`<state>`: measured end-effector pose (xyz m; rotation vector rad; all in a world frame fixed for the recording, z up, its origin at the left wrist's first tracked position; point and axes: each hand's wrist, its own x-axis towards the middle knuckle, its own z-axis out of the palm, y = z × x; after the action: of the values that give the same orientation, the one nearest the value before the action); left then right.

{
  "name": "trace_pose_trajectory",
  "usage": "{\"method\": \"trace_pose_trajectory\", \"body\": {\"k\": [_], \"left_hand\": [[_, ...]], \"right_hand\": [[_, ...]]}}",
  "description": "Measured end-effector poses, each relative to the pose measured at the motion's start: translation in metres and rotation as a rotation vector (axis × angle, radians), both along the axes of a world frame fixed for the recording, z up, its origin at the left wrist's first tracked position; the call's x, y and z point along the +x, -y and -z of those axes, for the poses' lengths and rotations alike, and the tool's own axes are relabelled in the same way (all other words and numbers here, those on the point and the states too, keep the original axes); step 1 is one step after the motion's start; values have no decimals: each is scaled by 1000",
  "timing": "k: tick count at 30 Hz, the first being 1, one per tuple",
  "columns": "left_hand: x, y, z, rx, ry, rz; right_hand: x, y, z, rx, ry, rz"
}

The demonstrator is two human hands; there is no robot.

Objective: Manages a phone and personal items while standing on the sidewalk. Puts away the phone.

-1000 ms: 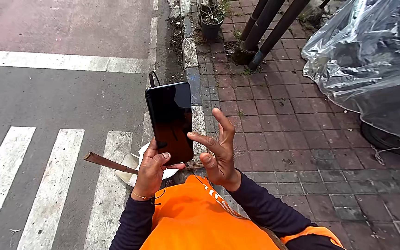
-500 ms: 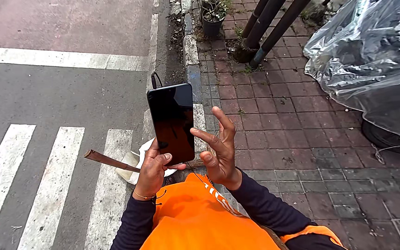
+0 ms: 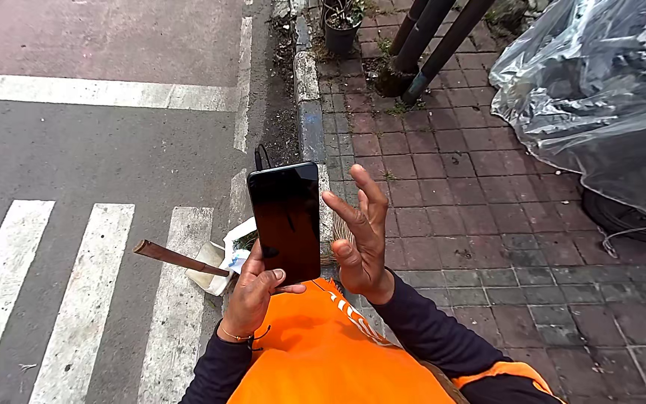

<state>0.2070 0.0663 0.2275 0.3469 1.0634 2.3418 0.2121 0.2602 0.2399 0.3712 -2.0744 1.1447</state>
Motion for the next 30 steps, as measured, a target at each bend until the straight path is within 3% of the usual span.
{"method": "trace_pose_trajectory", "body": {"k": [18, 30], "left_hand": [[49, 23, 14, -38, 0, -97], [48, 23, 16, -59, 89, -188]], "right_hand": [[-4, 8, 5, 32, 4, -112], [0, 19, 11, 121, 36, -176]]}}
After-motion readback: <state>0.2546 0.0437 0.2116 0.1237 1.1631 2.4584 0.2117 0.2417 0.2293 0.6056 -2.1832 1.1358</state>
